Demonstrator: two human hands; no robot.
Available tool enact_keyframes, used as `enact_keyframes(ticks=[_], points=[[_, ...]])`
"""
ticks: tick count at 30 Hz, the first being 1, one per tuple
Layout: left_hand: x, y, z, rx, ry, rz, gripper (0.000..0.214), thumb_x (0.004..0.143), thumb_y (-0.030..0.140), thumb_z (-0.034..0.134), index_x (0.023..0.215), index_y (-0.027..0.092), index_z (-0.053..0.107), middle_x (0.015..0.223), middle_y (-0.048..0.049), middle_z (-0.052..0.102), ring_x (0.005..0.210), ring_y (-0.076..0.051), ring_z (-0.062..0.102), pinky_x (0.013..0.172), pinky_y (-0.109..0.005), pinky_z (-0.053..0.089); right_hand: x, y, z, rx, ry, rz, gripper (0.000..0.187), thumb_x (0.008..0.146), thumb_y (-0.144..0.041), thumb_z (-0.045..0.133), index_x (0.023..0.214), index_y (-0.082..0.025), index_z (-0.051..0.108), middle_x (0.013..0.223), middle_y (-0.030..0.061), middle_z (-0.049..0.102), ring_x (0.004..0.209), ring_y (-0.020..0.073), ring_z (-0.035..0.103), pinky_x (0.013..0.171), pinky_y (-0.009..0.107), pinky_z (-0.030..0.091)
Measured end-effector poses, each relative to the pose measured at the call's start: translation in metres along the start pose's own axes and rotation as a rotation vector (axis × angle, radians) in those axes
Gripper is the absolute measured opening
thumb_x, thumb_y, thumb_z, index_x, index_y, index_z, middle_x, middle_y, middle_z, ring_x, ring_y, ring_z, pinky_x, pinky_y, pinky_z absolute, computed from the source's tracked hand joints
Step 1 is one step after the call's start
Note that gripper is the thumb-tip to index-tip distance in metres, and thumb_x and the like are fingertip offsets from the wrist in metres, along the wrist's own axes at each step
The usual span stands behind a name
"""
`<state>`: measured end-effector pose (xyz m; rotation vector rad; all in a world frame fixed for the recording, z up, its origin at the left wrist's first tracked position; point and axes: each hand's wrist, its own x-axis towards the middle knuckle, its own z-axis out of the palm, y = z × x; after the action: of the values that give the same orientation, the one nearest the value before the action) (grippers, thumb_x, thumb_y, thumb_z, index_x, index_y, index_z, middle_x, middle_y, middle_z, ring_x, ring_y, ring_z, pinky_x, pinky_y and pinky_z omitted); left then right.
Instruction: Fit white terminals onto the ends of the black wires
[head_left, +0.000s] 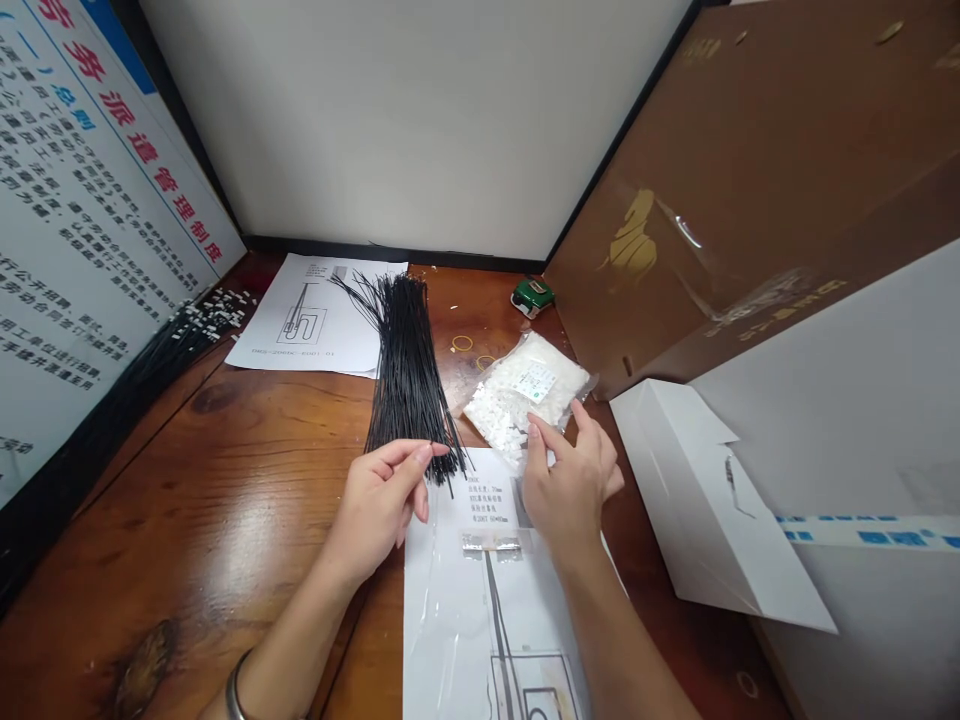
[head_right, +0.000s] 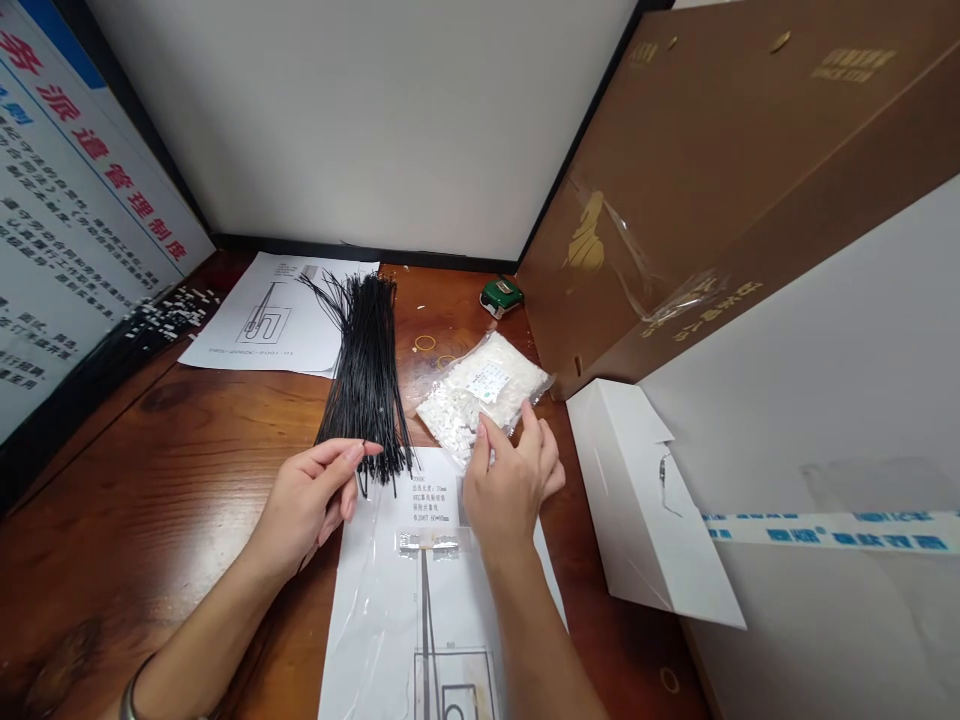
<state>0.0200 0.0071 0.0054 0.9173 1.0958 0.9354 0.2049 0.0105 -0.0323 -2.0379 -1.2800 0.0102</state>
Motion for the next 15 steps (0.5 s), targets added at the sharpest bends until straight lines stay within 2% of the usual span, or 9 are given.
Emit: enact_keyframes(ticks=[3, 6, 9, 13, 15], points=[[-0.0018, 0.0009, 0.0006, 0.013, -0.064, -0.005, 0.037, 0.085, 0.042, 0.059, 0.102, 0.010, 0.068, 0.047, 0.0052, 0.054, 0.029, -0.003, 0.038, 0.031, -0.015, 0.025, 0.0004, 0.0017, 0.0006, -0.005, 0.020, 0.033, 0.028, 0.086, -0.030, 0.050, 0.091, -0.021, 0.077, 0.140, 0.0116, 0.052, 0.127, 0.0362, 0.041, 0.101, 0.062, 0.024], [-0.0031, 0.0021, 0.0028, 0.025, -0.028, 0.045, 0.034, 0.084, 0.041, 0.060, 0.097, 0.010, 0.068, 0.047, 0.0046, 0.055, 0.034, -0.005, 0.046, 0.036, -0.015, 0.033, 0.0010, 0.0023, 0.0009, -0.036, -0.001, 0.042, 0.028, 0.084, -0.029, 0.053, 0.098, -0.020, 0.076, 0.141, 0.0131, 0.051, 0.127, 0.0375, 0.042, 0.100, 0.062, 0.026], [-0.0032, 0.0017, 0.0050, 0.034, -0.009, 0.059, 0.032, 0.084, 0.040, 0.061, 0.093, 0.010, 0.068, 0.043, 0.0064, 0.052, 0.032, -0.004, 0.041, 0.037, -0.015, 0.037, 0.0012, 0.0019, 0.0011, -0.063, -0.029, 0.048, 0.031, 0.082, -0.029, 0.056, 0.105, -0.019, 0.073, 0.142, 0.0164, 0.048, 0.128, 0.0392, 0.040, 0.099, 0.062, 0.026], [-0.0035, -0.0006, 0.0067, -0.007, -0.002, 0.104, 0.028, 0.084, 0.039, 0.062, 0.087, 0.012, 0.066, 0.036, 0.0100, 0.045, 0.033, -0.004, 0.039, 0.061, -0.023, 0.054, 0.0014, 0.0028, 0.0013, -0.034, -0.006, 0.045, 0.026, 0.081, -0.030, 0.056, 0.096, -0.020, 0.074, 0.139, 0.0145, 0.052, 0.126, 0.0375, 0.043, 0.098, 0.061, 0.027], [-0.0045, -0.0010, 0.0068, 0.005, -0.008, 0.101, 0.029, 0.084, 0.040, 0.061, 0.087, 0.012, 0.066, 0.037, 0.0084, 0.048, 0.033, -0.005, 0.043, 0.055, -0.022, 0.052, 0.0016, 0.0039, 0.0013, -0.011, 0.012, 0.039, 0.023, 0.080, -0.030, 0.057, 0.091, -0.020, 0.074, 0.137, 0.0136, 0.054, 0.124, 0.0366, 0.045, 0.098, 0.061, 0.027]])
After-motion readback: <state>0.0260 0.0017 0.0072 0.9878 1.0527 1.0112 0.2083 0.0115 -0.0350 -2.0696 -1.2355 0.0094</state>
